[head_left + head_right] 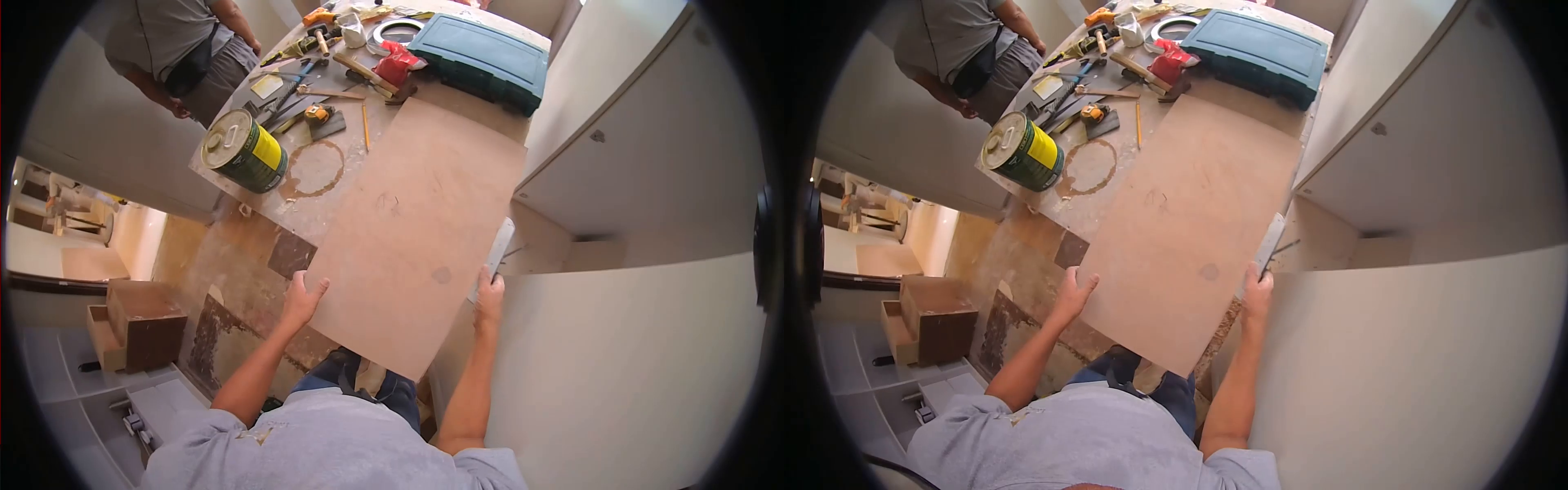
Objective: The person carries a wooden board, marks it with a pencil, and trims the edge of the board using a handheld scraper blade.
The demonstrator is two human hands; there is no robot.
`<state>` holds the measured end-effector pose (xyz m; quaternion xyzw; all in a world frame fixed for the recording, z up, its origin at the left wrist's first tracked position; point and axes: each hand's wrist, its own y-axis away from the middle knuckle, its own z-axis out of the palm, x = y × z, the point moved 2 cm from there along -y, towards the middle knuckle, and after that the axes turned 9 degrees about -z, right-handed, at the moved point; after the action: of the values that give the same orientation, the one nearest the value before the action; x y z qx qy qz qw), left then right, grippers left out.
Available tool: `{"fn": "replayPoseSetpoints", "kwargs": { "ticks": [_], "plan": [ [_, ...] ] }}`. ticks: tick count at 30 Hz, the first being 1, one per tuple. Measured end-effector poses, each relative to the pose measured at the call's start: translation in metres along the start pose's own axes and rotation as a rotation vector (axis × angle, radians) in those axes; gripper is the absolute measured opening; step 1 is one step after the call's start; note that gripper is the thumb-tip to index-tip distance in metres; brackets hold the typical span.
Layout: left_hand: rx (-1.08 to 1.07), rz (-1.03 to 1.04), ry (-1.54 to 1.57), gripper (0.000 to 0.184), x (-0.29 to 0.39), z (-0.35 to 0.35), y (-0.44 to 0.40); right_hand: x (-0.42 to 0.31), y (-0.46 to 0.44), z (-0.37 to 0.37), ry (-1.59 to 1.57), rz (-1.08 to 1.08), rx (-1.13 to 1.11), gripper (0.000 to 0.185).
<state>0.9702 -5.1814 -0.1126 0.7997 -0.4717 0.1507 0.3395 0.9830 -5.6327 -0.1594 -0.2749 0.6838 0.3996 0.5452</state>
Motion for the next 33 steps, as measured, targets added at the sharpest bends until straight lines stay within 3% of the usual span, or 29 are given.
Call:
{"fn": "replayPoseSetpoints", "kwargs": {
  "ticks": [3, 5, 8, 15, 17, 19, 21, 23, 26, 28, 33],
  "plan": [
    [0.038, 0.029, 0.001, 0.071, 0.02, 0.01, 0.006, -0.022, 0.01, -0.004, 0.22, 0.015, 0.034, 0.044],
    [0.156, 0.088, -0.043, 0.064, 0.014, 0.013, 0.012, -0.026, 0.009, -0.003, 0.386, -0.133, 0.024, 0.044],
    [0.127, 0.108, 0.0, 0.063, 0.022, 0.013, 0.037, -0.04, 0.03, -0.016, 0.264, -0.019, 0.051, 0.049],
    [0.008, 0.018, 0.048, 0.063, 0.024, 0.015, 0.054, 0.0, 0.02, -0.039, 0.131, -0.069, 0.044, 0.044],
    [0.392, 0.27, -0.168, 0.062, 0.034, 0.013, 0.055, -0.01, 0.019, -0.046, 0.235, -0.168, 0.102, 0.044],
    [0.27, 0.678, -0.087, 0.065, 0.091, 0.015, 0.075, -0.038, 0.018, -0.045, 0.066, -0.088, 0.139, 0.045],
    [-0.129, 0.89, -0.212, 0.066, 0.166, 0.042, 0.088, -0.046, -0.001, -0.044, -0.103, -0.009, 0.168, 0.046],
    [-0.18, 1.04, -0.206, 0.069, 0.216, 0.099, 0.064, -0.048, -0.042, -0.044, 0.015, -0.12, 0.1, 0.047],
    [-0.058, 1.002, -0.403, 0.069, 0.262, 0.164, -0.002, -0.039, -0.106, -0.037, 0.166, -0.228, 0.143, 0.051],
    [-0.07, 0.777, -0.514, 0.075, 0.275, 0.182, -0.03, -0.058, -0.126, -0.03, 0.217, -0.27, 0.146, 0.052],
    [0.027, 0.773, -0.555, 0.079, 0.274, 0.195, -0.031, -0.072, -0.206, -0.013, 0.497, -0.417, 0.17, 0.056]
  ]
}}
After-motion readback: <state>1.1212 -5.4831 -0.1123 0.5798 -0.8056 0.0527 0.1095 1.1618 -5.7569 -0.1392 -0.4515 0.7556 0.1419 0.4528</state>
